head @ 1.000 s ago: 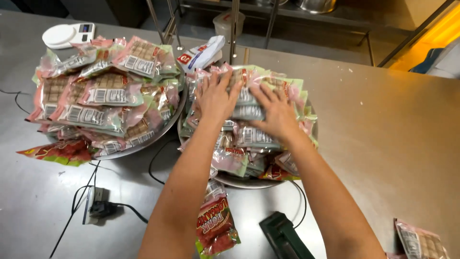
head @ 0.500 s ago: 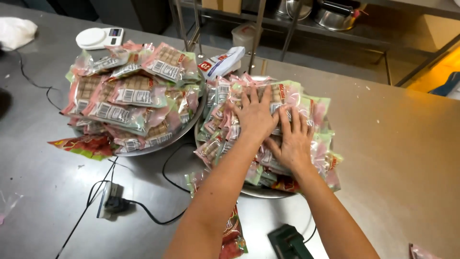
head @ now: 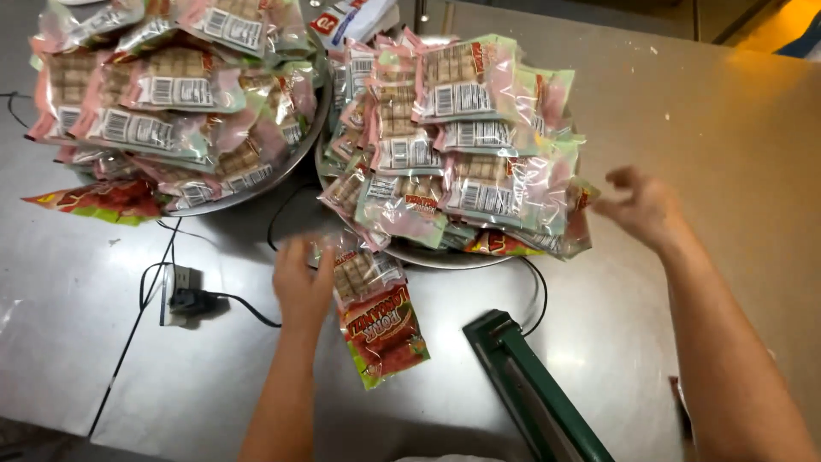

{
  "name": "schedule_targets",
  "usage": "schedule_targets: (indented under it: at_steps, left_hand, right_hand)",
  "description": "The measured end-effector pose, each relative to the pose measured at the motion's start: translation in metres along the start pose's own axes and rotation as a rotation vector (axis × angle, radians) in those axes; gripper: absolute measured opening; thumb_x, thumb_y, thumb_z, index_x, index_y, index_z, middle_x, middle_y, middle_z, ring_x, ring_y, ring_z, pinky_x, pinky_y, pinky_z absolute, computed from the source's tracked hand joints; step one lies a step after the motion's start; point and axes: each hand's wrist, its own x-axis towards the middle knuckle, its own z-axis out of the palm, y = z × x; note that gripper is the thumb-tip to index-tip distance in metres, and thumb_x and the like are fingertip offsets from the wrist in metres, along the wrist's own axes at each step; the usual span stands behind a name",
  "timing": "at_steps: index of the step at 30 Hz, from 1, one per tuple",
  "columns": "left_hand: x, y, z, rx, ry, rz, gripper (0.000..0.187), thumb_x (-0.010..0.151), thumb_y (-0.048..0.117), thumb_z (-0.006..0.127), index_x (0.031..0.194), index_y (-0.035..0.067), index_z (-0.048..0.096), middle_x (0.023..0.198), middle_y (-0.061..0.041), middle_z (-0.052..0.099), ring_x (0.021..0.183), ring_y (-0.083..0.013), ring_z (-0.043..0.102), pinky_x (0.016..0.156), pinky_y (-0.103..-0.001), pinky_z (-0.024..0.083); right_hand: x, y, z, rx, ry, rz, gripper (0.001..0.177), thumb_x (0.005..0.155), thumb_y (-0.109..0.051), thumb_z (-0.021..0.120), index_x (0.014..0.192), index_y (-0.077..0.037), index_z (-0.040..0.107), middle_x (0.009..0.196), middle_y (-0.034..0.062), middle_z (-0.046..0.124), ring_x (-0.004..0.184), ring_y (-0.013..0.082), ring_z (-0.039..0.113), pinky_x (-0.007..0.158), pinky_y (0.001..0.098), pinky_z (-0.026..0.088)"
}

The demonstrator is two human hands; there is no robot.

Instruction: Sealing small food pouches with a heat sealer, sorting them into large containers, and trimming edges with scissors

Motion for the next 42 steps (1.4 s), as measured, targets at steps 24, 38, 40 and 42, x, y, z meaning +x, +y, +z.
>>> schedule_targets:
  at_steps: [24,38,40,42]
  left_hand:
    - [-0.149,-0.023,0.085,-0.936,-0.205,-1.009,0.060,0.083,-0.004,0.065,0.136,0.003,0.039,0.100,-0.017,0.055,0.076,-0.0313,0.065,0.064,-0.045,0.064]
    - [-0.090,-0.103,0.049,-0.001,-0.304,-0.625,0.058,0.086,0.065,0.077,0.115,0.015,0.071,0.100,-0.012,0.079,0.099,-0.0336,0.077,0.084,-0.048,0.062]
    - [-0.084,-0.092,0.047,0.057,-0.334,-0.621,0.067,0.086,0.073,0.073,0.122,0.017,0.072,0.107,-0.011,0.080,0.105,-0.0311,0.077,0.090,-0.046,0.062]
    - [-0.062,-0.075,0.053,0.092,-0.299,-0.556,0.050,0.090,0.051,0.076,0.108,0.004,0.077,0.093,-0.018,0.079,0.096,-0.0410,0.076,0.084,-0.053,0.062]
  right_hand:
    - [-0.168,-0.139,0.242,-0.807,-0.526,-0.874,0.116,0.072,-0.059,0.089,0.162,-0.014,0.032,0.162,0.0284,0.034,0.146,0.0513,0.034,0.094,0.0705,0.050]
    - [-0.102,-0.127,0.168,-0.055,-0.011,-1.090,0.044,0.089,-0.001,0.051,0.127,-0.014,0.070,0.104,0.0137,0.074,0.101,0.0353,0.072,0.086,0.0426,0.059]
    - [-0.081,-0.120,0.168,-0.181,0.166,-1.139,0.033,0.099,-0.011,0.049,0.123,-0.017,0.071,0.094,0.0098,0.073,0.092,0.0296,0.073,0.078,0.0385,0.060]
    - [-0.049,-0.122,0.173,-0.311,0.256,-1.294,0.024,0.104,-0.015,0.049,0.119,-0.011,0.067,0.098,0.0107,0.070,0.094,0.0290,0.068,0.082,0.0368,0.057]
